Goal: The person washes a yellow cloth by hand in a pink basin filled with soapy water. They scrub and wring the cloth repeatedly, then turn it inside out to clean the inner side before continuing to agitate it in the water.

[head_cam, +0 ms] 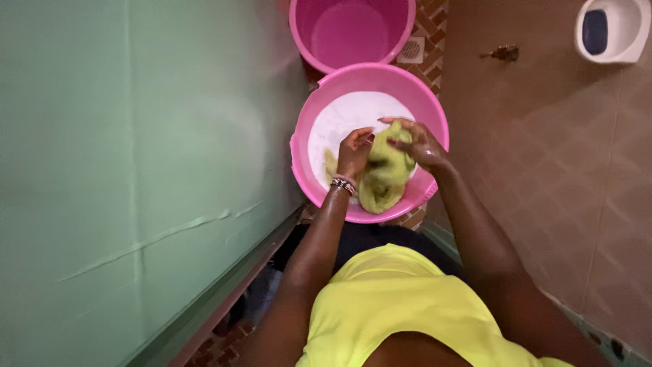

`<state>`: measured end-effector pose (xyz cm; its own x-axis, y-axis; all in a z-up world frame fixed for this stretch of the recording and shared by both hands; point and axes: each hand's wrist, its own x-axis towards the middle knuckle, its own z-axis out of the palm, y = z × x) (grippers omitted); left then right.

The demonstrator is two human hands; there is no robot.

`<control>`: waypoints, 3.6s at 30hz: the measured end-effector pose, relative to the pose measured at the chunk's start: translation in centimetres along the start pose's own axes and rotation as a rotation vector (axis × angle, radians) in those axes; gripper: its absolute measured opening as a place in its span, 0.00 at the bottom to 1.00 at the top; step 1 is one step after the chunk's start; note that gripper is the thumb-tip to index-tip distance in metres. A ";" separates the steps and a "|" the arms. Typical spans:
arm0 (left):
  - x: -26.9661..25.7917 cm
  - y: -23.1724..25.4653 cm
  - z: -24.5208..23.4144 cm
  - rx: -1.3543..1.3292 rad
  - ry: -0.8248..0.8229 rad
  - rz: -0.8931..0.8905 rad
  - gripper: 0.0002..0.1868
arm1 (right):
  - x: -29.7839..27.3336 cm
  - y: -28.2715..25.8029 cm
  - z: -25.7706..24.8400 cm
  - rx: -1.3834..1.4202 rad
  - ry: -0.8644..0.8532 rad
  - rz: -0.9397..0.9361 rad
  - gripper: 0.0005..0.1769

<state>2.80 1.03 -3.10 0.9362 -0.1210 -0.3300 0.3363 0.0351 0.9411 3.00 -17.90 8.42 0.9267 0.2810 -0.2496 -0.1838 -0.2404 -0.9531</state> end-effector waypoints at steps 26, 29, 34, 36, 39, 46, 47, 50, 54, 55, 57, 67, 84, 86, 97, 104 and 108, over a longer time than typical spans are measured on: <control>9.1 -14.7 -2.3 -0.849 -0.031 -0.614 0.30 | 5.3 9.1 16.4 -0.590 0.428 -0.466 0.30; 8.8 -14.3 -1.8 -1.465 0.109 -0.688 0.22 | 10.3 11.7 13.7 -0.569 0.515 -0.094 0.35; 7.7 -11.1 -1.9 -0.550 -0.206 -0.471 0.24 | 11.6 16.5 7.5 -0.488 0.342 0.644 0.44; 7.6 -10.0 -1.9 -0.284 -0.148 -0.490 0.25 | 10.9 15.9 7.1 -0.254 0.174 0.680 0.47; 5.7 -10.7 -0.1 0.044 -0.217 -0.421 0.27 | 9.4 13.3 8.4 0.060 0.097 0.646 0.53; 3.1 -7.0 -1.6 -0.687 -0.110 -0.839 0.44 | 9.1 9.9 9.9 -0.724 0.037 0.403 0.40; 2.2 -5.0 -2.3 -0.926 0.017 -0.994 0.50 | 8.2 8.8 11.9 -0.915 -0.048 0.343 0.34; 2.8 0.2 -5.3 -0.549 0.113 -1.036 0.52 | 5.3 3.5 15.7 -1.036 -0.144 0.161 0.28; 2.1 1.9 -6.9 -1.037 0.027 -1.046 0.48 | 0.4 -3.2 15.9 -0.903 -0.093 -0.165 0.25; 1.6 1.4 -6.9 -1.021 0.031 -1.016 0.48 | -0.1 -4.0 16.1 -0.900 -0.112 -0.201 0.23; 1.2 0.0 -7.1 -0.937 0.054 -0.936 0.47 | 1.1 -4.2 16.9 -0.933 -0.004 -0.300 0.23; 6.4 -12.4 -5.1 -0.301 0.153 -0.633 0.44 | 8.6 13.6 11.8 -0.842 0.360 0.428 0.26; -2.5 -17.4 -2.7 0.273 -0.035 -0.376 0.39 | 5.6 17.4 12.5 -0.463 -0.004 0.512 0.47; -0.4 -16.5 -4.9 0.150 0.040 -0.462 0.38 | 4.3 15.3 15.1 -0.580 -0.037 0.360 0.46; -1.0 -18.0 -6.3 -0.216 0.200 -0.715 0.36 | -1.1 8.6 18.3 -0.683 0.044 0.119 0.22; -2.6 -16.6 -4.5 -0.029 0.383 -0.545 0.34 | 4.4 20.4 13.2 -0.665 0.291 0.538 0.37; -0.7 -16.3 -2.4 0.429 0.272 -0.169 0.34 | 7.5 20.8 12.1 -0.305 0.042 0.560 0.42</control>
<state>-3.05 2.91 -18.39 0.8845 0.1741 -0.4329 0.4660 -0.3781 0.8000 2.17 -9.50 -15.38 0.7306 0.0008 -0.6828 -0.5479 -0.5961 -0.5870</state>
